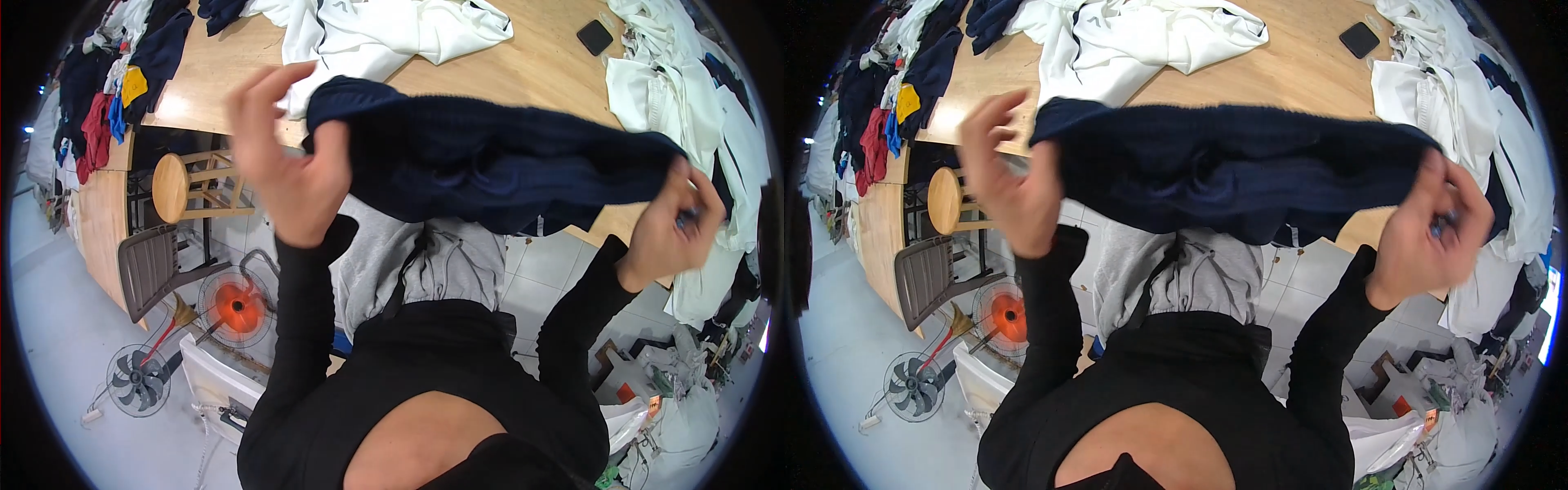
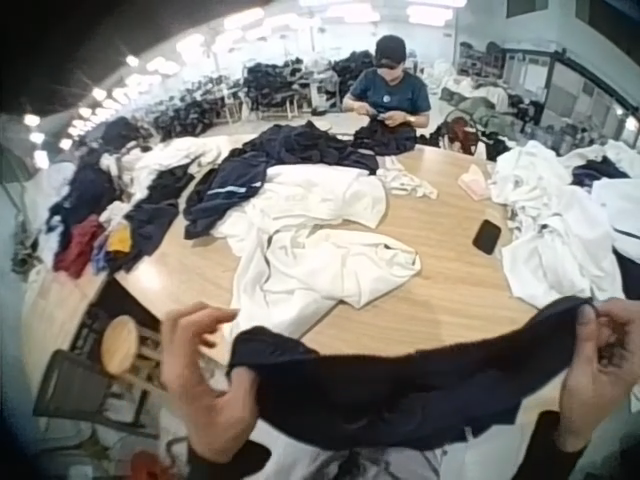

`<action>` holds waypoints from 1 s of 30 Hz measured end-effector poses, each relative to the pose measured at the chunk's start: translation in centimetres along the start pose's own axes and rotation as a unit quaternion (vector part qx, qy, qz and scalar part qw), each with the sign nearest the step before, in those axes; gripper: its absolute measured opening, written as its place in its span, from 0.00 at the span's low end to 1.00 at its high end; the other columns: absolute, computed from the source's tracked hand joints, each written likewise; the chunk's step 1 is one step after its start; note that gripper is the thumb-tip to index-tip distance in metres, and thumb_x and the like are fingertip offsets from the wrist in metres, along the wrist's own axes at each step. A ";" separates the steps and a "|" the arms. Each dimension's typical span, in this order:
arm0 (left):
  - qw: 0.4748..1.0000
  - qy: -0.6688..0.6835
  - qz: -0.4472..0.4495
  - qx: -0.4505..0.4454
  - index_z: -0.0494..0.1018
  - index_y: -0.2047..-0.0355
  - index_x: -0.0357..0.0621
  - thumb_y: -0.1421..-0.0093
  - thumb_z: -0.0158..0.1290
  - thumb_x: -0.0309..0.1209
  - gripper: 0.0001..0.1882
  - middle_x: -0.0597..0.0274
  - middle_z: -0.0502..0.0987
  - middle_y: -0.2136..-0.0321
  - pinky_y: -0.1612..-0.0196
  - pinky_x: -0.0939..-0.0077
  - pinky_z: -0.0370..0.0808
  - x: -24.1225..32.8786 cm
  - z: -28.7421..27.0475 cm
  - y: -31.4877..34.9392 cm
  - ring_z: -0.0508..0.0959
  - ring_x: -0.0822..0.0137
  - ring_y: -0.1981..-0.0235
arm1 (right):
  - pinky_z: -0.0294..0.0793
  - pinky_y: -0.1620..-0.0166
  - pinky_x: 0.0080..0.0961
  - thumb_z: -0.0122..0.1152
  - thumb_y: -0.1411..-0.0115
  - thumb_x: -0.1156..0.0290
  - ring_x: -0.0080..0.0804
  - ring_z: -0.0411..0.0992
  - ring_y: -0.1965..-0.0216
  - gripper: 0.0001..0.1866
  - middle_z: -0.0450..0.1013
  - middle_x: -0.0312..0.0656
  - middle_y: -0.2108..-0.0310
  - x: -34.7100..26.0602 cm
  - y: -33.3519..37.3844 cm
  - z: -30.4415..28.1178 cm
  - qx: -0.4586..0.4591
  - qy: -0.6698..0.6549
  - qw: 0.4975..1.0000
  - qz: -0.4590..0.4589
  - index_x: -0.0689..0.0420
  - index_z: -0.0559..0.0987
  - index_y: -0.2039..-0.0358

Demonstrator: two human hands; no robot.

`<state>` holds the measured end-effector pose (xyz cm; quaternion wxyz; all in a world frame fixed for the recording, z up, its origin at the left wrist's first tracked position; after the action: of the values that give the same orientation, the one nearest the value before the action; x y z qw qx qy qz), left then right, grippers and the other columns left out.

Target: Trimming loose threads from a pair of dark blue shorts using thread snips.

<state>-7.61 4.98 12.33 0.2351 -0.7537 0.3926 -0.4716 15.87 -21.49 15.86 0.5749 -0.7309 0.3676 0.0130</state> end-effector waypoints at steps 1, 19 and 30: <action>0.997 -0.029 -0.055 -0.053 0.81 0.55 0.39 0.50 0.59 0.20 0.19 0.51 0.78 0.57 0.57 0.65 0.75 -1.2 0.9 1.2 0.78 0.58 0.59 | 0.56 0.73 0.14 0.79 0.37 0.78 0.13 0.59 0.78 0.08 0.72 0.29 0.78 0.5 0.5 0.1 -0.036 0.005 0.999 -0.003 0.61 0.85 0.61; 0.563 0.527 -0.633 -0.068 0.76 0.59 0.40 0.27 0.48 0.31 0.09 0.67 0.75 0.71 0.41 0.53 0.84 -4.8 5.1 13.2 0.83 0.69 0.63 | 0.65 0.73 0.21 0.76 0.35 0.75 0.21 0.66 0.78 0.10 0.72 0.37 0.79 4.6 11.6 2.0 -0.251 -0.003 0.960 0.126 0.60 0.79 0.65; 0.497 0.537 -0.662 -0.163 0.76 0.43 0.49 0.21 0.54 0.43 0.15 0.71 0.82 0.55 0.51 0.69 0.80 -4.7 7.8 19.2 0.82 0.72 0.53 | 0.69 0.72 0.25 0.71 0.33 0.76 0.25 0.77 0.76 0.05 0.80 0.41 0.74 4.5 15.7 3.2 -0.362 -0.036 0.928 0.080 0.59 0.82 0.60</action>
<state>-8.96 -2.47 -7.57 -0.5288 -0.4191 -0.1009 -0.7311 11.77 -22.24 -0.21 0.2813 -0.8566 0.3738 0.2177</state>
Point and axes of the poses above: each hand's wrist, its own y-axis away from the middle knuckle, its own z-axis out of the palm, x = y × z, the point moved 1 cm from there along -y, towards the middle knuckle
